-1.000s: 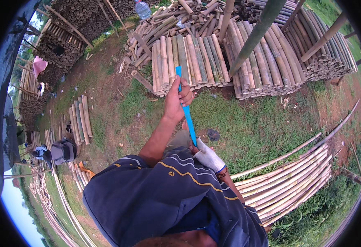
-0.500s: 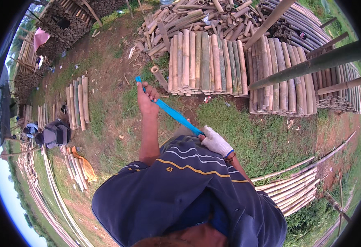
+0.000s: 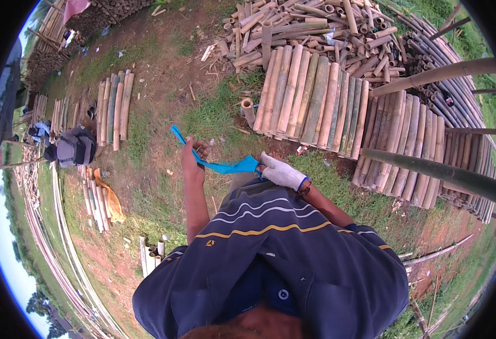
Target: The person assembles a bamboo structure by placing bamboo poles onto a frame, securing them with nails and a hammer, and adjusting the alignment. The person also retrieves nails from a bucket and uses a blue strap to organize materials.
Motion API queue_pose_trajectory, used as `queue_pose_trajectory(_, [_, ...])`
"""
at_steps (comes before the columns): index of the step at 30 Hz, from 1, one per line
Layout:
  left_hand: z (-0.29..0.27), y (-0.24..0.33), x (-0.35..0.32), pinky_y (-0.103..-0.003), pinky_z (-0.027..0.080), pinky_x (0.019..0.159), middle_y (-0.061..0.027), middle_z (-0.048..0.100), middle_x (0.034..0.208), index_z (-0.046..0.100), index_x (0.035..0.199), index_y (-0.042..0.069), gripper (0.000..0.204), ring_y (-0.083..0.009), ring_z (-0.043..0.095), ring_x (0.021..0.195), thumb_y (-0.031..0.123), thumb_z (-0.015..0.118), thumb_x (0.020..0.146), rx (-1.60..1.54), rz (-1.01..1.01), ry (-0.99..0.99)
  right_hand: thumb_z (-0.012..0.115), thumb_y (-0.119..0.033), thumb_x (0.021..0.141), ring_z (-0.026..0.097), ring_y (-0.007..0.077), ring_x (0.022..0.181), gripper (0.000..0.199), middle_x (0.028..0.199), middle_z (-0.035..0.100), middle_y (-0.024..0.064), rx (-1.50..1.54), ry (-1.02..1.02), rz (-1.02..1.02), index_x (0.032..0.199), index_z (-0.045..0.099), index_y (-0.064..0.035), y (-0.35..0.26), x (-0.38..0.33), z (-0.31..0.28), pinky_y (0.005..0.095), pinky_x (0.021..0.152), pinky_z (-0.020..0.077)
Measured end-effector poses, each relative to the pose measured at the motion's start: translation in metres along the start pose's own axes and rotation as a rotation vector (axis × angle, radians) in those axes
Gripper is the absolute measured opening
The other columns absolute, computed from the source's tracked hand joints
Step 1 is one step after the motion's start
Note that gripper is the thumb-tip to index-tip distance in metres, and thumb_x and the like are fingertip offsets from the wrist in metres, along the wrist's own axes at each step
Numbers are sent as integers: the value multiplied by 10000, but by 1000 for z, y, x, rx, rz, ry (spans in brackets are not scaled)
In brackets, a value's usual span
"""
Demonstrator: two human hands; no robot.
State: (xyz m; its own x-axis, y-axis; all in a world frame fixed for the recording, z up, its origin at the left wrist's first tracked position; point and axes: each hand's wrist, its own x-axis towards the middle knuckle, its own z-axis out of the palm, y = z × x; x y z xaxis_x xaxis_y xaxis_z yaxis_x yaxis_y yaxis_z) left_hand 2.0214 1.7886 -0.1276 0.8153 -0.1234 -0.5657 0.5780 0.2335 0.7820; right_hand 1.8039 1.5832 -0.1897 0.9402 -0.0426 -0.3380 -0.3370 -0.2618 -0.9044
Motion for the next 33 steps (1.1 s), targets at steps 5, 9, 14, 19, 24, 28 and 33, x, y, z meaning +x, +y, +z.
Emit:
queue_pose_trajectory(5, [25, 28, -12, -263, 430, 600, -3, 630, 824, 633, 1248, 59, 429, -100, 584, 693, 438, 631, 1046, 290, -4, -256, 552, -305, 1067, 656, 312, 954, 328, 1043, 642, 165, -145, -211, -39, 1251, 554, -33, -136, 109, -55, 422, 839, 522])
queue_pose_trajectory(9, [11, 48, 35, -233, 368, 549, 42, 570, 736, 690, 1117, 69, 341, -60, 503, 604, 399, 672, 1031, 390, -51, -419, 597, -224, 1005, 659, 421, 919, 236, 982, 630, 185, -400, -187, -426, 1169, 574, -57, -173, 206, -47, 491, 785, 531])
queue_pose_trajectory(14, [-24, 125, 140, -230, 308, 519, 66, 505, 706, 646, 966, 89, 246, -42, 419, 553, 323, 662, 1043, 498, -88, -438, 663, -233, 946, 667, 421, 971, 287, 1020, 652, 187, -443, -25, -363, 1167, 588, -67, -177, 321, -27, 510, 809, 543])
queue_pose_trajectory(19, [-92, 246, 222, -238, 285, 506, 63, 393, 678, 586, 947, 98, 254, -52, 371, 562, 323, 630, 1055, -320, 115, -197, 675, -284, 901, 674, 426, 1028, 352, 1070, 665, 207, -550, -297, -54, 1180, 602, -82, -205, 375, 9, 527, 863, 530])
queue_pose_trajectory(24, [-153, 366, 295, -233, 354, 550, 28, 514, 746, 597, 1005, 87, 269, -71, 432, 592, 348, 652, 1039, -531, 473, 100, 673, -240, 844, 665, 392, 1059, 347, 1077, 672, 175, -704, -32, 27, 1159, 644, -97, -185, 414, 20, 538, 856, 537])
queue_pose_trajectory(28, [-190, 403, 359, -260, 475, 635, 2, 634, 820, 634, 998, 89, 238, -104, 544, 665, 324, 657, 1032, -554, 674, 226, 673, -185, 816, 633, 412, 1010, 279, 1019, 658, 169, -878, 336, 107, 1076, 655, -87, -160, 454, -43, 553, 829, 545])
queue_pose_trajectory(33, [-123, 436, 412, -261, 477, 662, 7, 634, 833, 661, 1051, 90, 253, -112, 563, 705, 339, 609, 1054, -510, 532, 531, 674, -157, 812, 619, 429, 1003, 221, 995, 660, 179, -779, 650, 294, 1015, 611, -96, -143, 508, -159, 533, 854, 525])
